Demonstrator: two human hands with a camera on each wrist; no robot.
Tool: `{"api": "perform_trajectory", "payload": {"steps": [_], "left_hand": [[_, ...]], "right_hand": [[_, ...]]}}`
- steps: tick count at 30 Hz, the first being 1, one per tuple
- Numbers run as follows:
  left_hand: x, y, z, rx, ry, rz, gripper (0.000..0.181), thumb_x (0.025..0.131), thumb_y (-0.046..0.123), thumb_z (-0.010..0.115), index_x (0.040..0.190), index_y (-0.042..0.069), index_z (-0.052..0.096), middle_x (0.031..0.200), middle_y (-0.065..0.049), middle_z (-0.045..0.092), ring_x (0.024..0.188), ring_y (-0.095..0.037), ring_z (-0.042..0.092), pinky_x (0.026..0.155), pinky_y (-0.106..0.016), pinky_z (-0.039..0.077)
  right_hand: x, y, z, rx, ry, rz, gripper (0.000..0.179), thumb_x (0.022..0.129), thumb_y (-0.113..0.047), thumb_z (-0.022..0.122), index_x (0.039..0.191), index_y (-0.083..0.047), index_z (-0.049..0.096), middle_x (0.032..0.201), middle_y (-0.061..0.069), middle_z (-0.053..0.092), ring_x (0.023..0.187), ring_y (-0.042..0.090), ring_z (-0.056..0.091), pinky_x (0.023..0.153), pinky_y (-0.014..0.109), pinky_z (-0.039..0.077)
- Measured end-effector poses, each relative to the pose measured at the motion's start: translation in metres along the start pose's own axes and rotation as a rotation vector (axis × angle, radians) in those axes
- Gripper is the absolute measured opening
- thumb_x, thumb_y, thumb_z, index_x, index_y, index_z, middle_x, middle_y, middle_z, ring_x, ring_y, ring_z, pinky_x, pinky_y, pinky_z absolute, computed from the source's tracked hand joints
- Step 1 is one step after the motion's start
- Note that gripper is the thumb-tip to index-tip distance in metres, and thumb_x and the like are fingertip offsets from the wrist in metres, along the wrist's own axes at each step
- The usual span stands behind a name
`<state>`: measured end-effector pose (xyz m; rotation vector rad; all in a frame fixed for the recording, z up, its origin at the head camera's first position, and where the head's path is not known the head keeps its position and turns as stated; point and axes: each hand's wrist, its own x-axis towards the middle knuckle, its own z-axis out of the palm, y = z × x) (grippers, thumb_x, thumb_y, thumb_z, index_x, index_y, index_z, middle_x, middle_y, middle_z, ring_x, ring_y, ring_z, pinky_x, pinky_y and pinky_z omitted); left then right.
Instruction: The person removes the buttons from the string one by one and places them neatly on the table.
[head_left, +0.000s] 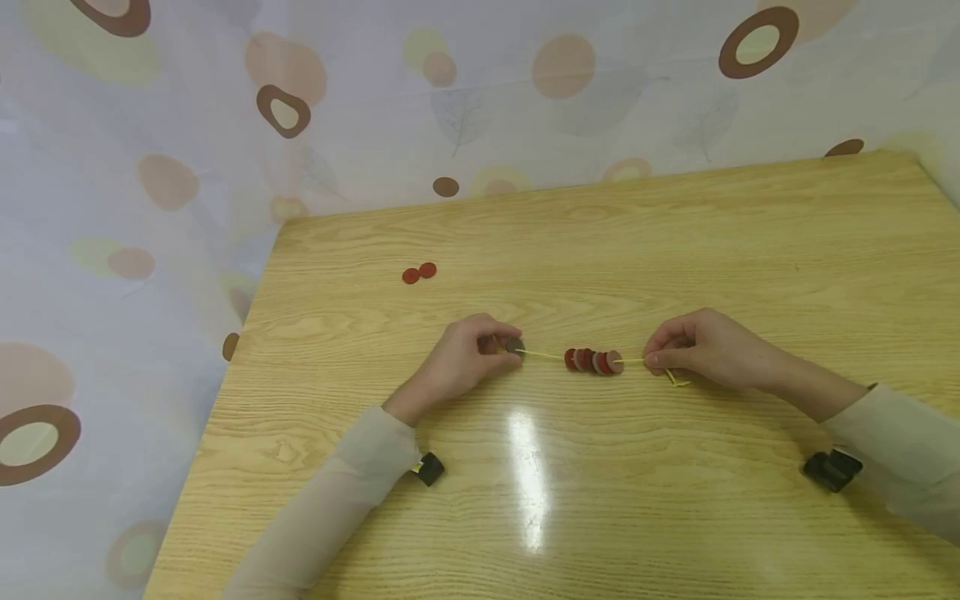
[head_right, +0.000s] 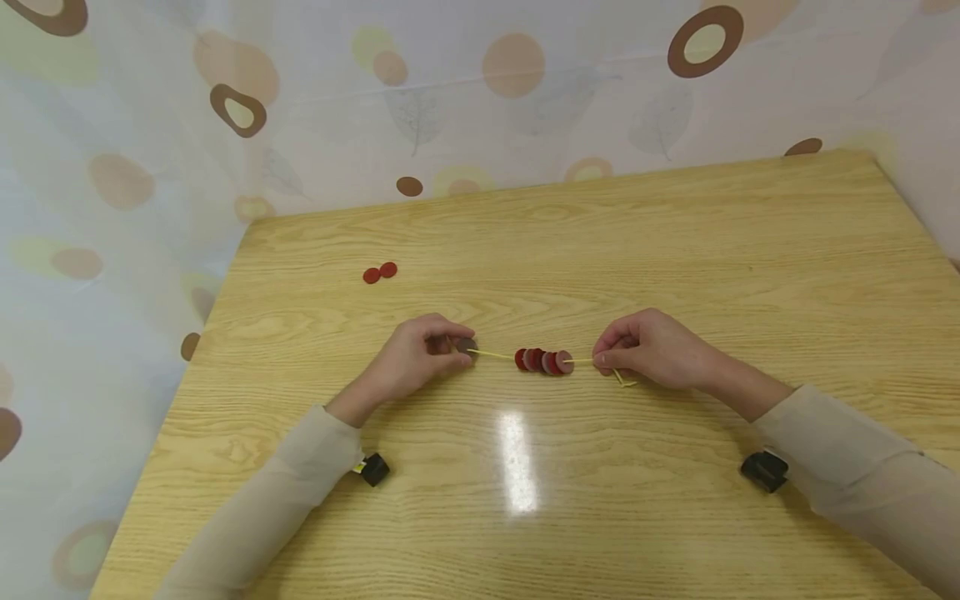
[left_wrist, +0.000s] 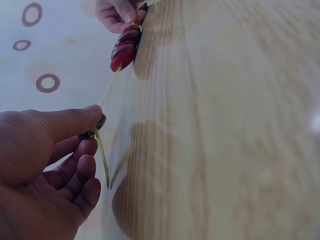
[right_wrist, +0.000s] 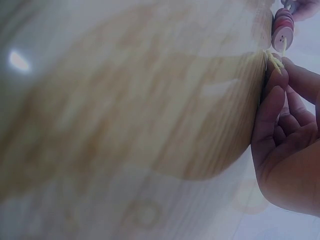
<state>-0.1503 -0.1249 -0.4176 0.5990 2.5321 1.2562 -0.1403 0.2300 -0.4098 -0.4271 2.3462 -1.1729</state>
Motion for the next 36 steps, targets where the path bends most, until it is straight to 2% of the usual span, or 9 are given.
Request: {"api": "perform_trajectory", "payload": {"steps": [21,30,36], "left_hand": [[-0.004,-0.004,-0.006,0.016,0.023,-0.014,0.033,0.087,0.016,0.081,0.119,0.008,0.074,0.097,0.002,0.065,0.084,-0.017,0.056,0.073,-0.029,0.048],[-0.006,-0.006,-0.009,-0.003,0.041,-0.040,0.032,0.088,0.016,0.080,0.119,0.008,0.074,0.097,0.001,0.064,0.084,-0.017,0.055,0.074,-0.029,0.048],[-0.007,-0.008,-0.011,-0.010,0.047,-0.033,0.032,0.088,0.016,0.080,0.119,0.007,0.074,0.097,0.001,0.064,0.084,-0.017,0.056,0.073,-0.030,0.048]], "right_hand": [[0.000,-0.001,0.000,0.007,-0.003,0.001,0.016,0.097,-0.019,0.069,0.101,-0.004,0.072,0.086,0.002,0.071,0.070,0.010,0.054,0.060,0.025,0.045],[0.001,0.001,-0.001,0.005,-0.010,0.009,0.017,0.097,-0.019,0.069,0.103,-0.003,0.072,0.088,0.002,0.072,0.074,0.011,0.058,0.064,0.026,0.048],[0.001,0.001,-0.001,0.003,-0.013,0.010,0.017,0.097,-0.018,0.069,0.103,-0.003,0.071,0.089,0.002,0.072,0.075,0.012,0.058,0.065,0.026,0.048]]}}
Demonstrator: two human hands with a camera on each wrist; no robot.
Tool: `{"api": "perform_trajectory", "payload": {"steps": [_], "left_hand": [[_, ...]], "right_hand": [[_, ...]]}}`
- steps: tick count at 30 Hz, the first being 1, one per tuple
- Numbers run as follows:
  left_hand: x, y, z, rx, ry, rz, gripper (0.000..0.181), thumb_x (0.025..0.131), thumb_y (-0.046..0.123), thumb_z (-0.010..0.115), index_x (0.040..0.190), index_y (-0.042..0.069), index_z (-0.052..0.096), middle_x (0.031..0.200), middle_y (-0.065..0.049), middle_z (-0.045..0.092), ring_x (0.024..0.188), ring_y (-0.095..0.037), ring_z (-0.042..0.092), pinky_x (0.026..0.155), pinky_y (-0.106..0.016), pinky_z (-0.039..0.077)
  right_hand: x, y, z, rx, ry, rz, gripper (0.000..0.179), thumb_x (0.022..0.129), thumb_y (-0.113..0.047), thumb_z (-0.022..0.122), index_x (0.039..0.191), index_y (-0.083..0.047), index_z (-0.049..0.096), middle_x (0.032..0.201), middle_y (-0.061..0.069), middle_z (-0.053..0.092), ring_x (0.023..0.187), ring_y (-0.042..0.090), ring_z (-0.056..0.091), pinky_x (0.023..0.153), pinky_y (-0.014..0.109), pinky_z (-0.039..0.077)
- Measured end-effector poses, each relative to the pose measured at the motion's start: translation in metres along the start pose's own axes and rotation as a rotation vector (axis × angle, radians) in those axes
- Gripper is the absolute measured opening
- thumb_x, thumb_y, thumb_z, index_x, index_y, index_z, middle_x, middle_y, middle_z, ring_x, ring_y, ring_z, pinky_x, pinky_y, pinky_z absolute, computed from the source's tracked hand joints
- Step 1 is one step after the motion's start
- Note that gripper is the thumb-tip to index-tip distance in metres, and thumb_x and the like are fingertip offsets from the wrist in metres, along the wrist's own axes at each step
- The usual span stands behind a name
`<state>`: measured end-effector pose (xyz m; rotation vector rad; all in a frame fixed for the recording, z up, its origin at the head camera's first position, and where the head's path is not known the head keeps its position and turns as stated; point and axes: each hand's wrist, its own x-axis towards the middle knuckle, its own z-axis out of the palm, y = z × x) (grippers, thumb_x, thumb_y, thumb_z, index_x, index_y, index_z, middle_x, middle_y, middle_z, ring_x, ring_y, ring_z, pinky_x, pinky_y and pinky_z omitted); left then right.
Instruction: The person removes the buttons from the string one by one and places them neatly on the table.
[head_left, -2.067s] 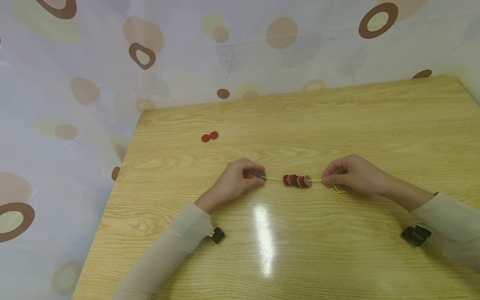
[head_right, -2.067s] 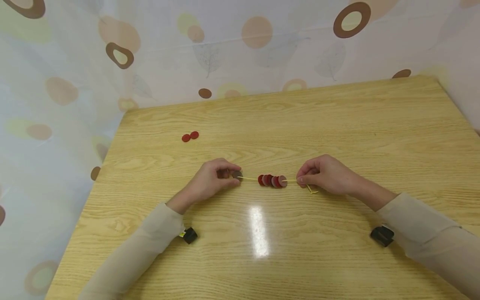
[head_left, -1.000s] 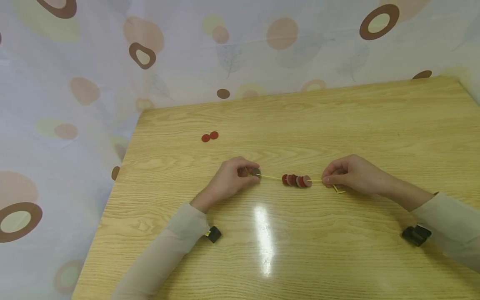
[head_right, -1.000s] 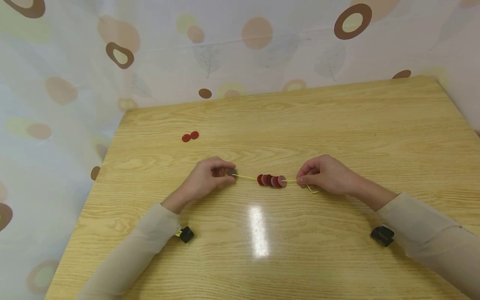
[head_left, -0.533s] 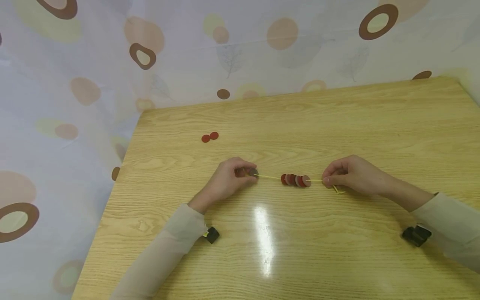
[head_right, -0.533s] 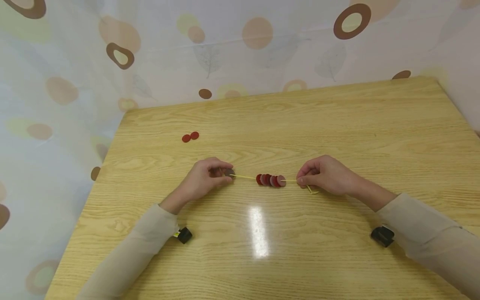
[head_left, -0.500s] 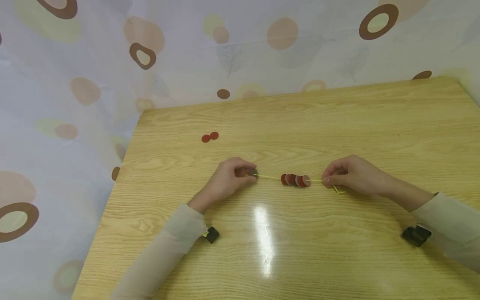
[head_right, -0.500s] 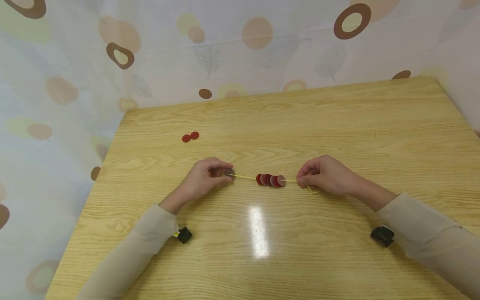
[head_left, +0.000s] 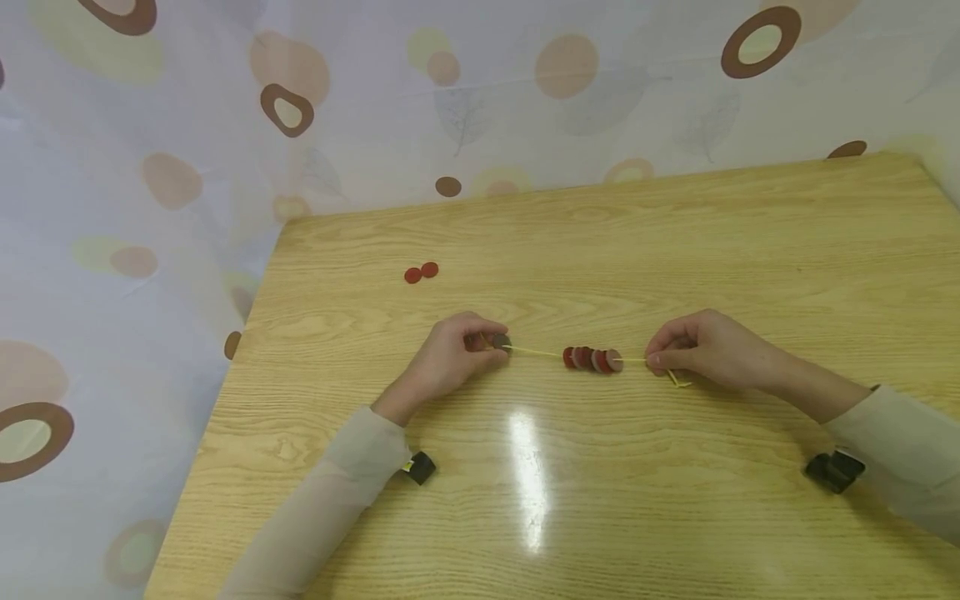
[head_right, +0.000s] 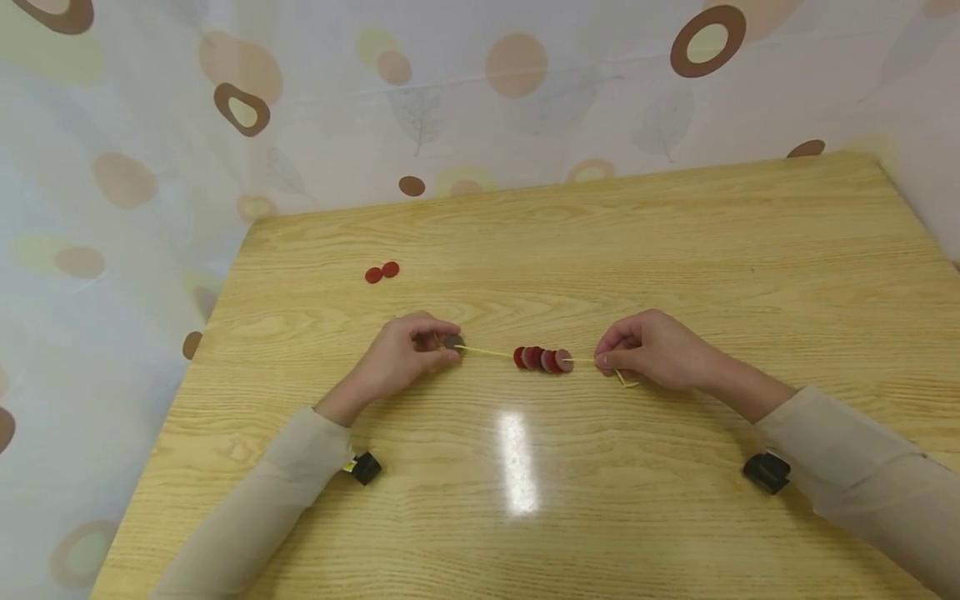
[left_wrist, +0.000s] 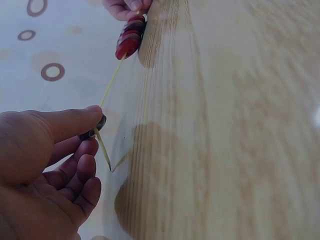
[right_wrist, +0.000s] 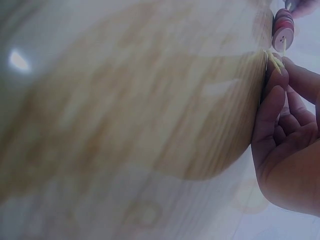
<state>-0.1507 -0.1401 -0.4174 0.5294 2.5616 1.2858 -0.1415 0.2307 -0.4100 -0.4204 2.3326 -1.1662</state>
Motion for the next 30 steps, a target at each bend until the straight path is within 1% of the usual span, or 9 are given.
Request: {"api": "perform_trajectory", "payload": {"steps": [4,12,21,30], "left_hand": [[0.000,-0.003,-0.002,0.002,0.006,0.000,0.033,0.088,0.016,0.080,0.119,0.007,0.074,0.097,0.001,0.064,0.084,-0.017,0.056,0.073,-0.030,0.048],[-0.002,-0.006,-0.006,-0.015,0.014,-0.036,0.032,0.088,0.016,0.080,0.119,0.008,0.074,0.099,0.001,0.066,0.086,-0.017,0.057,0.074,-0.030,0.048],[-0.005,-0.008,-0.008,-0.044,0.024,-0.049,0.034,0.088,0.014,0.080,0.120,0.007,0.073,0.099,-0.001,0.067,0.085,-0.018,0.057,0.074,-0.030,0.048],[-0.006,-0.009,-0.012,-0.034,0.039,-0.055,0.033,0.088,0.015,0.080,0.120,0.008,0.073,0.099,0.000,0.067,0.085,-0.018,0.058,0.073,-0.031,0.048]], "right_hand": [[0.000,-0.001,0.000,-0.002,0.007,-0.004,0.016,0.097,-0.018,0.069,0.103,-0.003,0.072,0.089,0.002,0.072,0.074,0.011,0.058,0.064,0.026,0.047],[0.000,-0.001,0.001,0.007,0.010,0.002,0.016,0.097,-0.017,0.069,0.103,-0.003,0.072,0.089,0.002,0.072,0.074,0.011,0.058,0.064,0.026,0.047],[0.000,0.000,0.000,-0.002,0.009,0.004,0.015,0.097,-0.017,0.069,0.103,-0.003,0.072,0.089,0.002,0.073,0.075,0.011,0.060,0.065,0.026,0.049],[0.001,0.001,-0.001,-0.002,0.010,-0.005,0.015,0.096,-0.017,0.069,0.102,-0.003,0.072,0.088,0.002,0.073,0.073,0.010,0.057,0.063,0.025,0.047]]}}
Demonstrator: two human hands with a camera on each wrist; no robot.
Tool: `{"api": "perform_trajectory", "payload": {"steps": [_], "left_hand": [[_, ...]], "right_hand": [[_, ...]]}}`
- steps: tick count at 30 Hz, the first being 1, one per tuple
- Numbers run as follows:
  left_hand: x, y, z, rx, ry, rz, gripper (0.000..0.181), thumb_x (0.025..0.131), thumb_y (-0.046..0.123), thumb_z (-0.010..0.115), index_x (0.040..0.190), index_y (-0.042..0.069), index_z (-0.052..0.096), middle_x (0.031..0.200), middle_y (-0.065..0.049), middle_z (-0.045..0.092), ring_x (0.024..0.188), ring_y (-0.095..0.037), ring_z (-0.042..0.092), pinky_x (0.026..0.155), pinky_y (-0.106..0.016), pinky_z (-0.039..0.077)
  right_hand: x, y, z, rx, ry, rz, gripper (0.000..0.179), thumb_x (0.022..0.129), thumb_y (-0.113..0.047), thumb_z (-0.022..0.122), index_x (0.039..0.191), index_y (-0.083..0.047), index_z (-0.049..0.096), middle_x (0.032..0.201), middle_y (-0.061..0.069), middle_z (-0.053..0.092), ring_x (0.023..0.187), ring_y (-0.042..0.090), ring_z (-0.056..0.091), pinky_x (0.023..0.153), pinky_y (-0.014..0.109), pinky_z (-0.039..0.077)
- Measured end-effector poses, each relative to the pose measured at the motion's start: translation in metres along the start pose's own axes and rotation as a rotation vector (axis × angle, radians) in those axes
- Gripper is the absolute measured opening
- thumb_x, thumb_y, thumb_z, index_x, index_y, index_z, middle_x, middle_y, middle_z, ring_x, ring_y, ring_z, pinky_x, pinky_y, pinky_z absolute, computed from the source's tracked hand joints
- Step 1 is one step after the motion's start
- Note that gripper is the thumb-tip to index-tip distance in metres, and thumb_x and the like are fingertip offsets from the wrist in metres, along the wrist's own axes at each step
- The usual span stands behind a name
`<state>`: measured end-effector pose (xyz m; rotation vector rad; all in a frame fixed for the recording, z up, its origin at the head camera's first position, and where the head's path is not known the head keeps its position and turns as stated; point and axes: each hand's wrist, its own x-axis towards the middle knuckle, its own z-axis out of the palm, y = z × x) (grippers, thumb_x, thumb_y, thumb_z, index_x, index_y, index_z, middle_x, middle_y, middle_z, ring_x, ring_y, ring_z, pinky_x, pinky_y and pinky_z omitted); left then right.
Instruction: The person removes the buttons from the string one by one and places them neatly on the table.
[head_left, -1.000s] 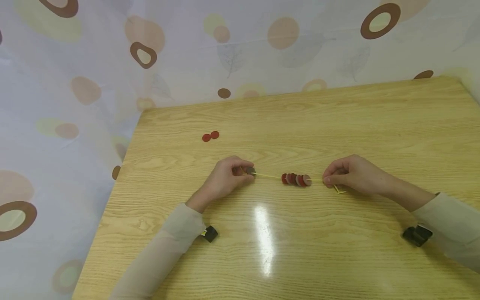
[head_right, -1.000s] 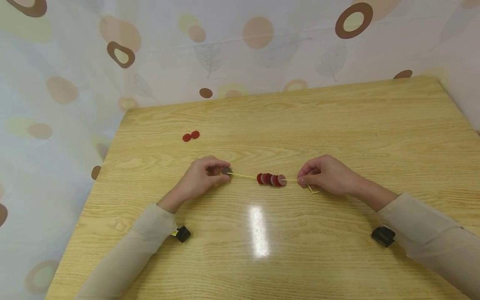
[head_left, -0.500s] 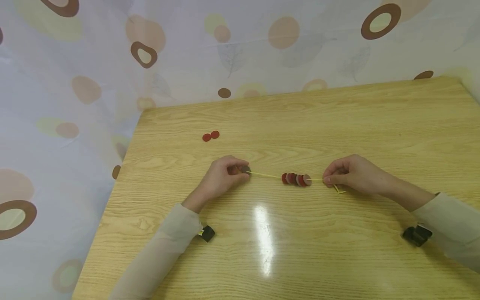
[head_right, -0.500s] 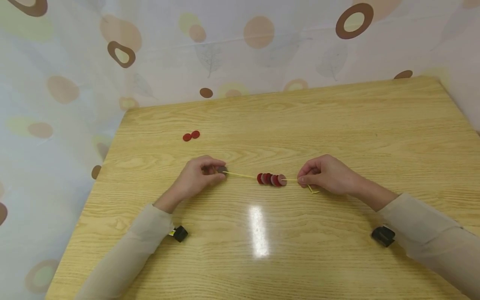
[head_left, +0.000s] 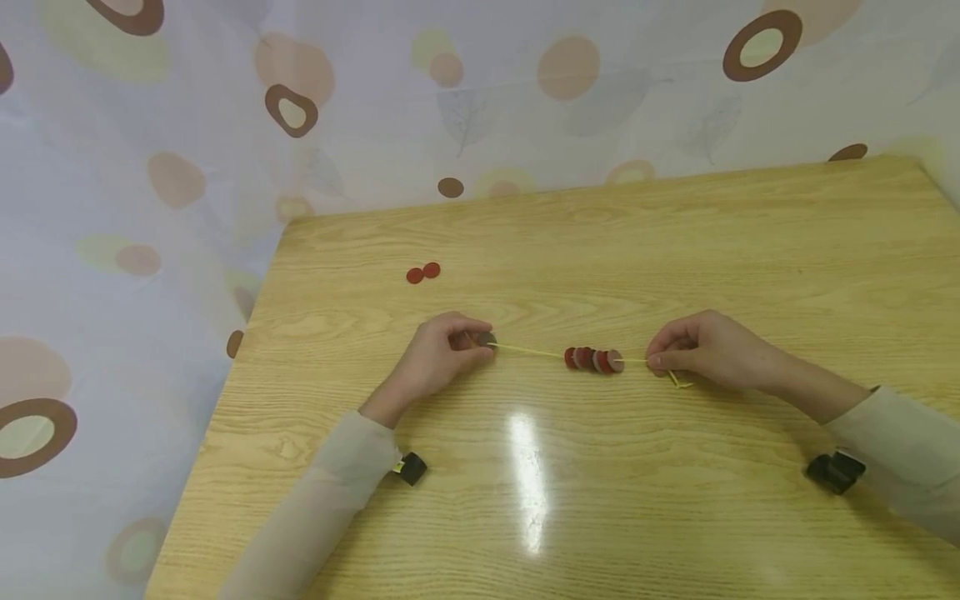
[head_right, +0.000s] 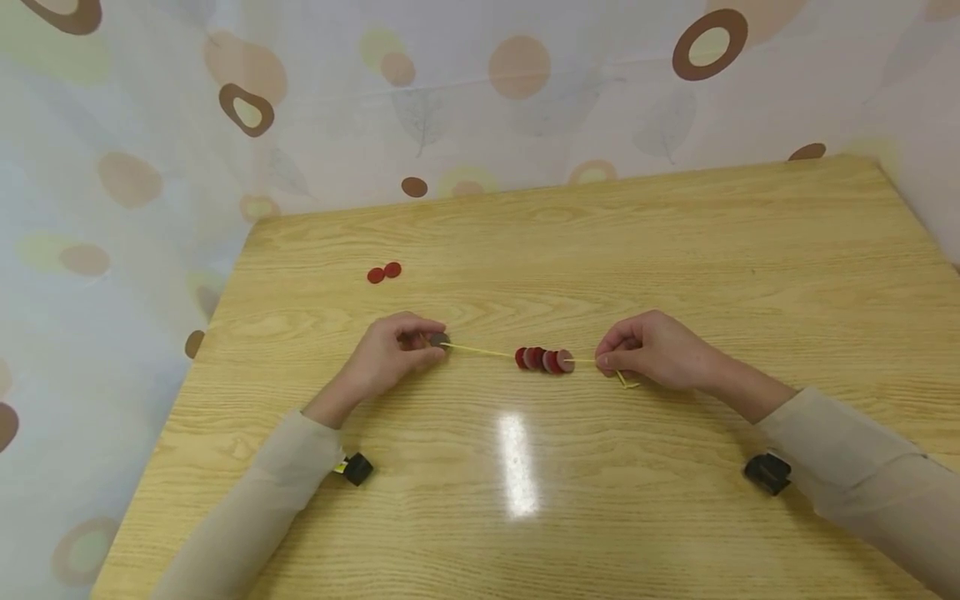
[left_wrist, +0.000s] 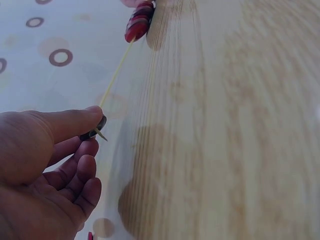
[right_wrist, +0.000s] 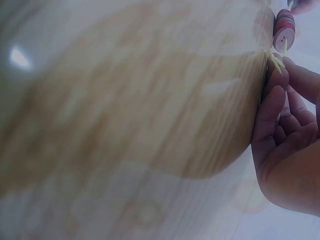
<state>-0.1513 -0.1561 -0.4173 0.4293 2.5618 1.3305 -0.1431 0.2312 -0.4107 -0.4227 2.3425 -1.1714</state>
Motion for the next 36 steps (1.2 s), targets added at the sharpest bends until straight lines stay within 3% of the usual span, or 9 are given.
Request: {"api": "perform_trajectory", "payload": {"steps": [26,36], "left_hand": [[-0.007,-0.006,-0.013,0.022,0.041,-0.025,0.034,0.087,0.014,0.081,0.120,0.007,0.073,0.101,-0.002,0.066,0.086,-0.020,0.056,0.074,-0.032,0.047],[-0.001,-0.006,-0.015,0.019,0.056,-0.021,0.034,0.088,0.014,0.080,0.120,0.006,0.073,0.096,-0.003,0.064,0.084,-0.021,0.054,0.072,-0.032,0.046]], "right_hand": [[0.000,0.000,0.000,-0.015,0.003,0.009,0.016,0.096,-0.018,0.070,0.102,-0.004,0.072,0.088,0.001,0.073,0.072,0.010,0.057,0.062,0.026,0.046],[0.001,0.001,-0.001,-0.011,0.005,0.001,0.015,0.096,-0.017,0.070,0.101,-0.003,0.072,0.086,0.002,0.072,0.071,0.010,0.057,0.060,0.025,0.046]]}}
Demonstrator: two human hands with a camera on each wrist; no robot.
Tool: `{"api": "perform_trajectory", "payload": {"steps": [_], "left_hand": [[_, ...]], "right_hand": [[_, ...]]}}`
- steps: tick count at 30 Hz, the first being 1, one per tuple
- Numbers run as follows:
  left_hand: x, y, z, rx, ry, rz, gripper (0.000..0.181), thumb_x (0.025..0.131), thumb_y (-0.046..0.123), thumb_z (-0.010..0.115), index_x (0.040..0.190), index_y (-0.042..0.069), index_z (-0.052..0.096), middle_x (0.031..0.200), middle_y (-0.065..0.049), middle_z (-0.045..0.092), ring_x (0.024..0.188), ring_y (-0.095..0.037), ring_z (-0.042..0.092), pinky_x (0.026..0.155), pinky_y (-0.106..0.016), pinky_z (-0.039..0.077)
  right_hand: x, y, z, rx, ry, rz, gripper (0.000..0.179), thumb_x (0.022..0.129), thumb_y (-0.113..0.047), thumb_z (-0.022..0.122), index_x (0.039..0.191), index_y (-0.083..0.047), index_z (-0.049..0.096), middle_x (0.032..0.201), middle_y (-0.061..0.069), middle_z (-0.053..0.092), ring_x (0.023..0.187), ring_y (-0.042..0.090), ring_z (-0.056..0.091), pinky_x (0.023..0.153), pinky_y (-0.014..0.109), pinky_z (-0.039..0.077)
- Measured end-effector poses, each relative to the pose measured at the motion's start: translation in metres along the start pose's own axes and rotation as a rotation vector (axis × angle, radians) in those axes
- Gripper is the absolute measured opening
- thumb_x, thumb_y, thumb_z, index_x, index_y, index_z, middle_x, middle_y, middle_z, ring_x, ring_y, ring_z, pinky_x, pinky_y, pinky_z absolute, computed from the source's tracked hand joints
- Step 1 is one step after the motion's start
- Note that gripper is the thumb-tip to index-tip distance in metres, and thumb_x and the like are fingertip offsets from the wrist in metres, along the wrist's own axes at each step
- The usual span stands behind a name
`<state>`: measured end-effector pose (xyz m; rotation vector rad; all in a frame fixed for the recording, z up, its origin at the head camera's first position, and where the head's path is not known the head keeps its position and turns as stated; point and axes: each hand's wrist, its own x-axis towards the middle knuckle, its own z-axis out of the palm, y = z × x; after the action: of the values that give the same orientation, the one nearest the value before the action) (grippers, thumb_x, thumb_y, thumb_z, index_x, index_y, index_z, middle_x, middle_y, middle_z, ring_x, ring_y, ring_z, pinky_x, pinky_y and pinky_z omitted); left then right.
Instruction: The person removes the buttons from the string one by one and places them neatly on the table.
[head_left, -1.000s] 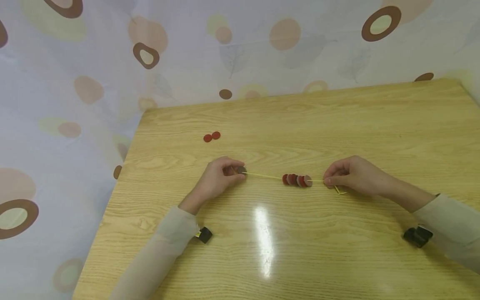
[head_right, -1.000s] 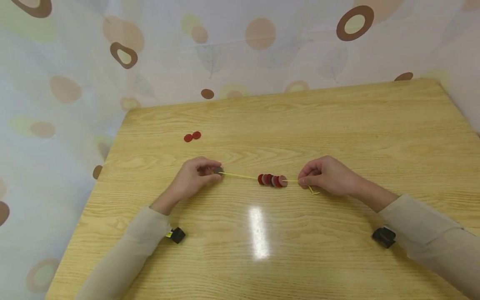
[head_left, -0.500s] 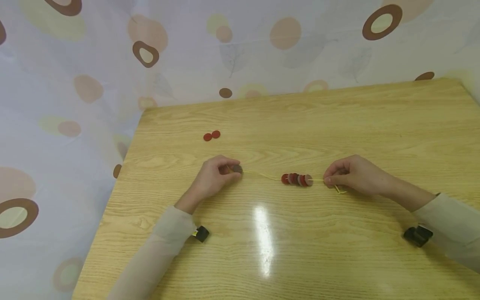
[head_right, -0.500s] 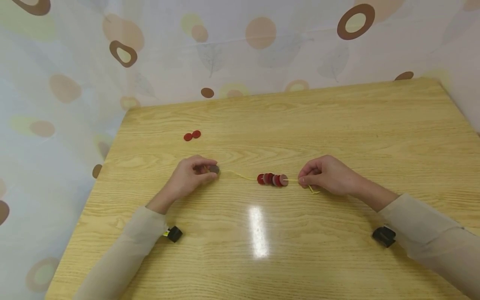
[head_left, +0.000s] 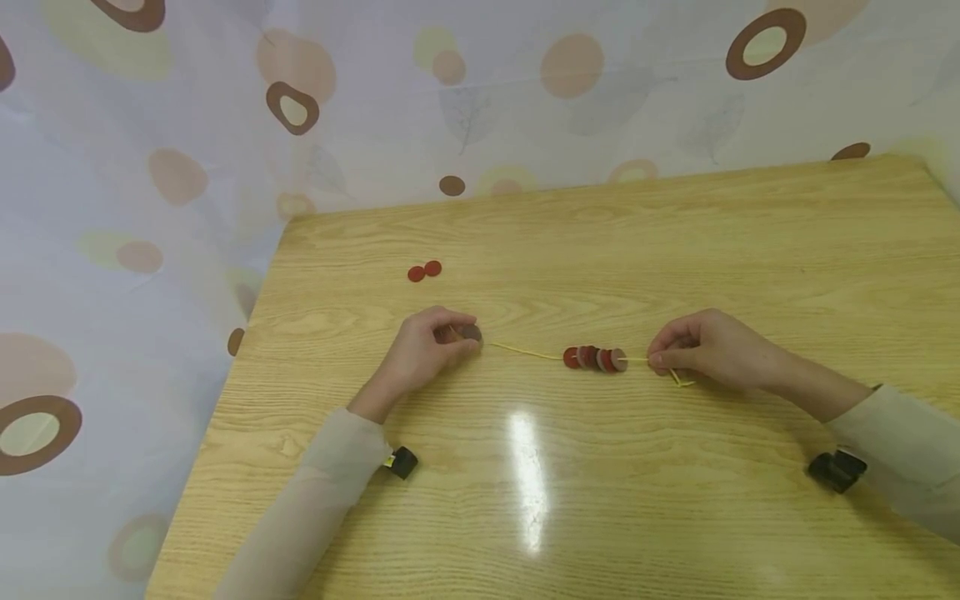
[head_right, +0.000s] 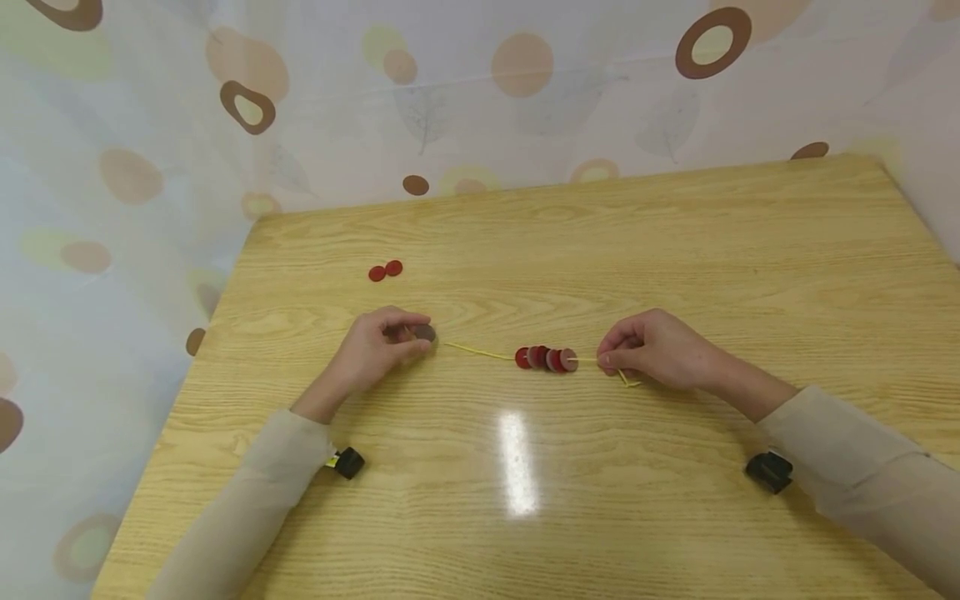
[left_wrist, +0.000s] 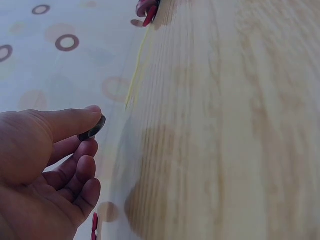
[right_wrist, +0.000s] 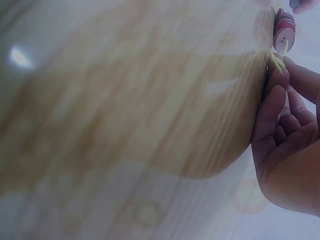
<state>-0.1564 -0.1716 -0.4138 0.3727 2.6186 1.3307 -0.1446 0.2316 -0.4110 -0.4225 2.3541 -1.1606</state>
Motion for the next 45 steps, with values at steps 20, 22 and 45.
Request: {"api": "perform_trajectory", "payload": {"steps": [20,22,45], "left_hand": [[0.063,-0.008,-0.013,0.112,0.147,0.035,0.033,0.089,0.020,0.079,0.119,0.006,0.073,0.133,-0.009,0.054,0.126,-0.029,0.046,0.107,-0.044,0.039],[0.073,-0.013,-0.018,0.134,0.173,0.004,0.034,0.090,0.023,0.079,0.120,0.008,0.073,0.140,-0.010,0.051,0.130,-0.031,0.044,0.111,-0.046,0.032],[0.102,-0.034,-0.037,0.202,0.173,-0.124,0.035,0.091,0.029,0.077,0.120,0.009,0.073,0.152,-0.011,0.044,0.142,-0.030,0.035,0.113,-0.057,0.008]], "right_hand": [[-0.001,0.003,-0.002,0.013,-0.004,-0.014,0.016,0.096,-0.016,0.069,0.102,-0.002,0.072,0.088,0.003,0.073,0.075,0.011,0.060,0.064,0.026,0.049],[-0.001,0.004,-0.001,0.022,-0.010,-0.012,0.017,0.097,-0.017,0.069,0.103,-0.001,0.071,0.089,0.003,0.072,0.075,0.011,0.059,0.064,0.026,0.049],[-0.002,0.001,0.001,0.015,-0.009,-0.018,0.016,0.097,-0.017,0.069,0.102,-0.002,0.072,0.087,0.002,0.072,0.074,0.012,0.058,0.064,0.026,0.048]]}}
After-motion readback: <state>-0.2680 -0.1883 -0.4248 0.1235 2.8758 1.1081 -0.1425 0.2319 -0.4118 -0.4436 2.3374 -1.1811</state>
